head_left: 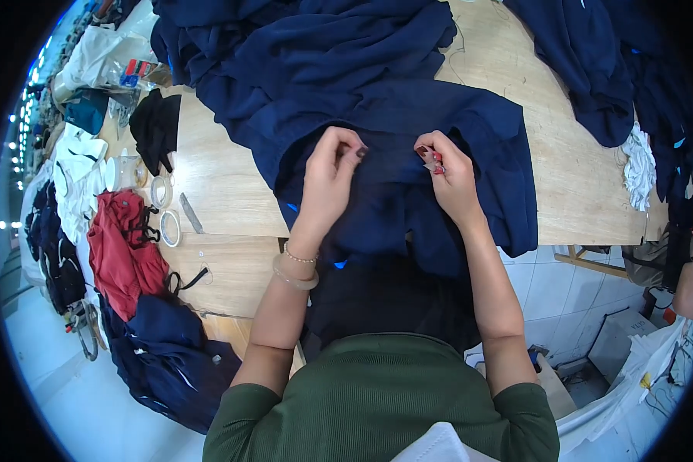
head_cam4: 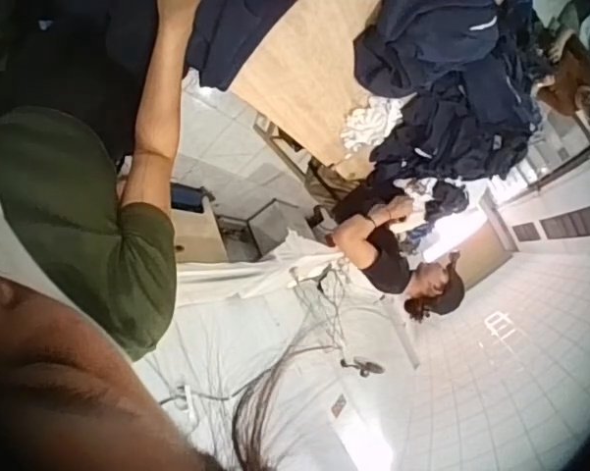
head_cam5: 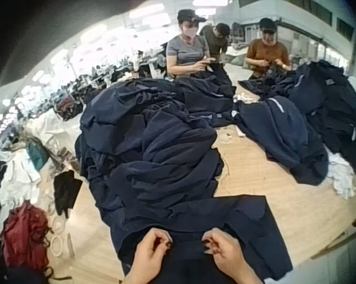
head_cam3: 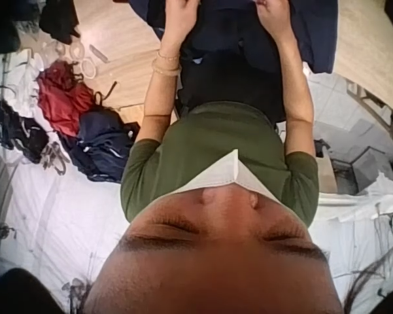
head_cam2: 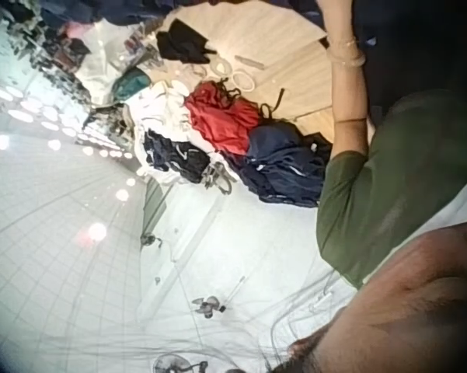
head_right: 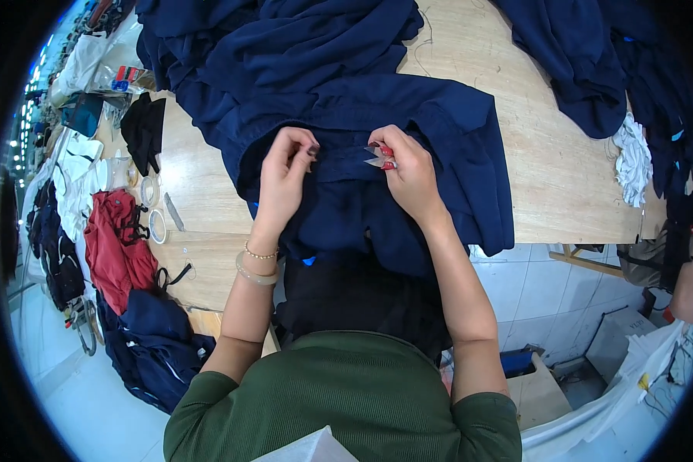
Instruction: The recorder is using thread snips to remove excess loose threads from navy blue athletic garments at a factory workstation.
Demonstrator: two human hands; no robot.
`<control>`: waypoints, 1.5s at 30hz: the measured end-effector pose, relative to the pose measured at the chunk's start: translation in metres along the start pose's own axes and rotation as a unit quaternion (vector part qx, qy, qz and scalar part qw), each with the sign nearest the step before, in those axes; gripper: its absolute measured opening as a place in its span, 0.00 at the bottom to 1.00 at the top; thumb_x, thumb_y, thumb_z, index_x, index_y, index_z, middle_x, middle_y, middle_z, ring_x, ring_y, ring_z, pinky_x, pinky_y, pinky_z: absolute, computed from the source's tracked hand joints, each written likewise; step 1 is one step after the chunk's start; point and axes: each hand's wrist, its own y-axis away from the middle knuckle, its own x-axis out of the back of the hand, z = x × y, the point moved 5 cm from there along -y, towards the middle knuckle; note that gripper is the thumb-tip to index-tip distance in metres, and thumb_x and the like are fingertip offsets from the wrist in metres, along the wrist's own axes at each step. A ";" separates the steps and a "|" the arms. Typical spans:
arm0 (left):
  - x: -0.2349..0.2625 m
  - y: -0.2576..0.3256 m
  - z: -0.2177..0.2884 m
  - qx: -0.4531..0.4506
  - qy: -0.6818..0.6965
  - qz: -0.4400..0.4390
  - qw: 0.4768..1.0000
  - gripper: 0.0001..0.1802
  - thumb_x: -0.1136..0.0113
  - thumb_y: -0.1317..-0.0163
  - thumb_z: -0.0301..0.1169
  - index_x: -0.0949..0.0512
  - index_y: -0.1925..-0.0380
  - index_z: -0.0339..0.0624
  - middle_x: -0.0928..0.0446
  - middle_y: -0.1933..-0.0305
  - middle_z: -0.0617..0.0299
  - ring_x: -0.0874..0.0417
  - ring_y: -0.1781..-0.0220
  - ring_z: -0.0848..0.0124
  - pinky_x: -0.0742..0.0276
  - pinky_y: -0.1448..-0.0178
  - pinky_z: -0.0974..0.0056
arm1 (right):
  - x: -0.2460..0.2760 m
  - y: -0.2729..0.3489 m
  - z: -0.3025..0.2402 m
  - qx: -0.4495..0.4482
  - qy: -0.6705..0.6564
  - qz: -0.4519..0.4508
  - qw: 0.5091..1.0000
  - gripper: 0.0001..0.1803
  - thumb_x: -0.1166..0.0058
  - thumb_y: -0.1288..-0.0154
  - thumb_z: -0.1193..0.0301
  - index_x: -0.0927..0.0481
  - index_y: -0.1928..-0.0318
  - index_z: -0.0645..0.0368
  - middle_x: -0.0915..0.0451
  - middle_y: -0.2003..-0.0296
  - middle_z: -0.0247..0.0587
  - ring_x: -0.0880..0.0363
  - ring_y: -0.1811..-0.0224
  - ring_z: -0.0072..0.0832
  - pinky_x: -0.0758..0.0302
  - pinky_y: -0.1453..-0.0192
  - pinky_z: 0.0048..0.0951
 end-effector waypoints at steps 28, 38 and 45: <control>-0.017 0.002 0.010 -0.035 -0.143 -0.114 0.983 0.02 0.44 0.35 0.21 0.26 0.65 0.33 0.25 0.68 0.57 0.23 0.67 0.67 0.27 0.60 0.68 | 0.039 0.000 -0.062 -0.080 0.199 -0.077 0.974 0.15 0.34 0.45 0.72 0.30 0.68 0.61 0.27 0.71 0.40 0.26 0.66 0.38 0.30 0.63 0.36; -0.018 0.002 0.013 -0.044 -0.154 -0.109 0.981 0.03 0.43 0.35 0.22 0.25 0.65 0.33 0.24 0.68 0.56 0.23 0.67 0.66 0.27 0.60 0.67 | 0.021 0.001 -0.066 -0.055 0.266 -0.069 0.960 0.15 0.31 0.50 0.73 0.28 0.69 0.60 0.27 0.73 0.37 0.26 0.68 0.35 0.28 0.65 0.35; -0.019 0.002 0.012 -0.054 -0.162 -0.112 0.979 0.03 0.43 0.36 0.22 0.25 0.66 0.33 0.24 0.68 0.56 0.22 0.67 0.64 0.26 0.59 0.66 | 0.016 -0.001 -0.069 -0.027 0.282 -0.078 0.956 0.15 0.31 0.50 0.73 0.27 0.70 0.60 0.26 0.73 0.37 0.25 0.69 0.34 0.28 0.67 0.34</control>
